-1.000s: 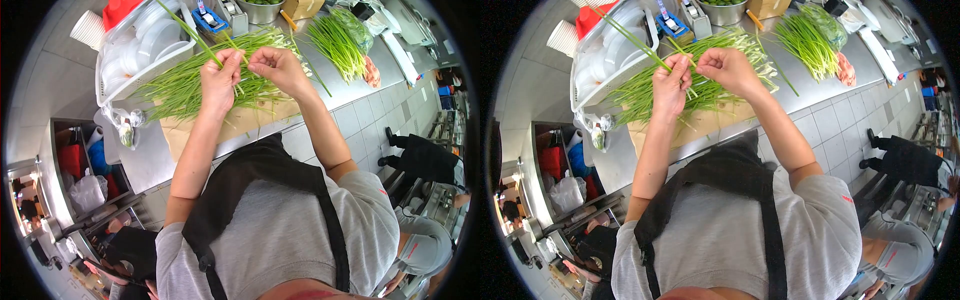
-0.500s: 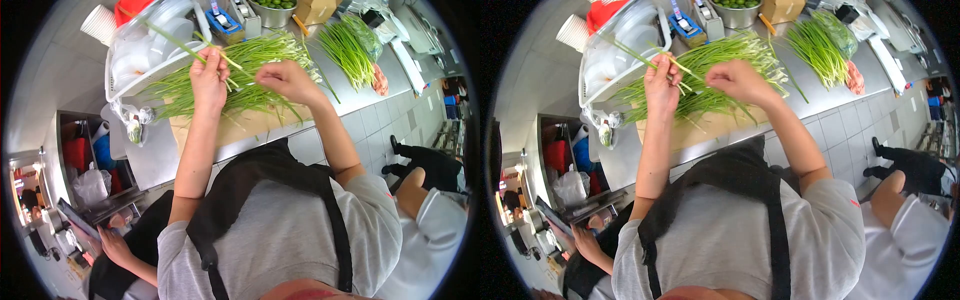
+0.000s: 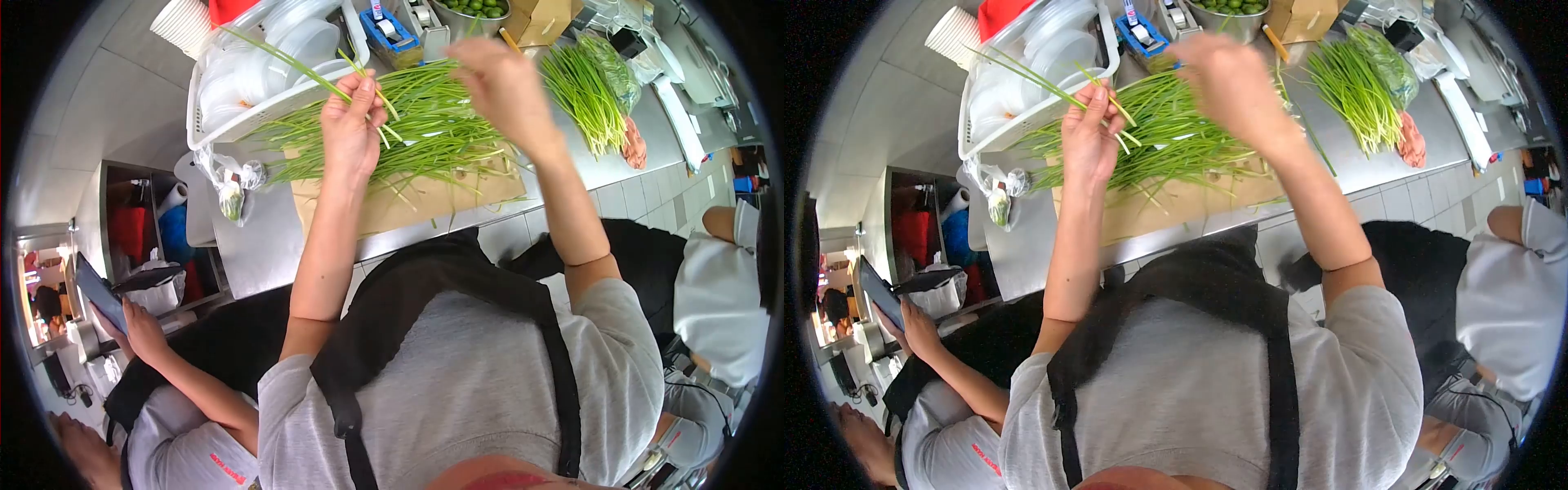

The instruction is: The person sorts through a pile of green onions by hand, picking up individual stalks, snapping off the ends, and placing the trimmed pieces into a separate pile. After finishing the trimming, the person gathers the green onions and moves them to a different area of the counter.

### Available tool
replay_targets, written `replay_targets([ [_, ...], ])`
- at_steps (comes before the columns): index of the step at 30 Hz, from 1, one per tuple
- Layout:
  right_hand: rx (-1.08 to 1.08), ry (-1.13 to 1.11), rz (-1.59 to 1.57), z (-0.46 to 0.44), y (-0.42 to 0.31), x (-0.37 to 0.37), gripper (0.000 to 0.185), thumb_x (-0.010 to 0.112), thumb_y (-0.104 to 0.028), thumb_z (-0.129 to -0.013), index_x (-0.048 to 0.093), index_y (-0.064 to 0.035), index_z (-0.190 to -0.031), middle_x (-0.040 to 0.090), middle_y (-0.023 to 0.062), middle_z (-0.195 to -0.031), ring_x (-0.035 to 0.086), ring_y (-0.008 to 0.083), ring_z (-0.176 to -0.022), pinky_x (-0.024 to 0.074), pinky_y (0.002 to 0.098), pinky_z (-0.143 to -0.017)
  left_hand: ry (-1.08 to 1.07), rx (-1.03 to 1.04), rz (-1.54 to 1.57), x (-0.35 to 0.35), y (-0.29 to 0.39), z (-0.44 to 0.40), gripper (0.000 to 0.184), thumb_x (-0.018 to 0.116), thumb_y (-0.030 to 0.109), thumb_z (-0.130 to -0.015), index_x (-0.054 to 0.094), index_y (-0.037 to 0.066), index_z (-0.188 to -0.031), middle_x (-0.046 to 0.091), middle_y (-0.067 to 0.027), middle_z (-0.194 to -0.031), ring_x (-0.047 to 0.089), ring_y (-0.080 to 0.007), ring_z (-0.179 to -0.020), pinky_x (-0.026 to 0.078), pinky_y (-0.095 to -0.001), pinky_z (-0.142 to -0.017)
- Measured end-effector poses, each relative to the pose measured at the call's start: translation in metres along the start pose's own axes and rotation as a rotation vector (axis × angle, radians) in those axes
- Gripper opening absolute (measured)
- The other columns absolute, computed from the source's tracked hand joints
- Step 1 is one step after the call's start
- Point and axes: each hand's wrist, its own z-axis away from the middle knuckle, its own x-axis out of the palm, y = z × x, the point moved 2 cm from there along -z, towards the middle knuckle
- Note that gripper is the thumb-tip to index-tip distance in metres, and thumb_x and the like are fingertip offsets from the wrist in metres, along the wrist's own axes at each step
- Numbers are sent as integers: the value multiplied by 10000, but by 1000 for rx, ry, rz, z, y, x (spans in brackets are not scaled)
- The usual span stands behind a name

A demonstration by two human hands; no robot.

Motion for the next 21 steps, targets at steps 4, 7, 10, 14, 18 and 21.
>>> replay_targets([
  [4, 443, -240, -516, 11, -21, 41, 141, 633, -57, -755, 632, -12, -888, 633, 44, -737, 590, 113, -640, 468, 247, -594, -13, -35, 12, 7, 0, 9, 112, 565, 105, -848, 562, 42, -940, 556, -8, -783, 489, -51, -646, 359, -181, -489],
  [7, 572, -224, -777, 17, -17, 60, 88, 626, -82, -784, 631, -19, -845, 598, -1, -662, 553, 62, -612, 446, 219, -551, -40, -42, 41, 9, 0, 13, 90, 565, 111, -848, 561, 50, -915, 556, -2, -801, 494, -50, -670, 363, -187, -505],
  [10, 752, -291, -1072, 20, -17, 59, 71, 614, -108, -800, 613, -39, -817, 561, -29, -650, 515, 44, -586, 427, 192, -537, -28, -48, 52, 7, -2, 15, 69, 561, 116, -852, 555, 59, -891, 555, 2, -824, 496, -52, -689, 364, -190, -510],
  [14, 780, -176, -1198, 28, -7, 57, 68, 601, -123, -809, 594, -56, -818, 543, -32, -645, 486, 42, -562, 420, 192, -528, -18, -26, 170, 4, -10, 16, 55, 565, 125, -850, 545, 76, -864, 559, -6, -849, 502, -62, -711, 375, -195, -519],
  [18, 654, -47, -1036, 26, -2, 40, 64, 587, -122, -816, 585, -58, -813, 533, -31, -641, 485, 42, -567, 407, 190, -526, -18, -21, 312, -4, -17, 16, 62, 577, 116, -835, 560, 75, -877, 580, -35, -833, 529, -96, -729, 405, -224, -538],
  [21, 640, -68, -985, 24, 9, 29, 38, 593, -95, -809, 587, -58, -807, 530, -35, -641, 471, 38, -561, 391, 181, -523, 26, -36, 298, -4, -13, 16, 58, 575, 113, -836, 562, 74, -877, 582, -39, -834, 532, -100, -718, 412, -228, -541],
])
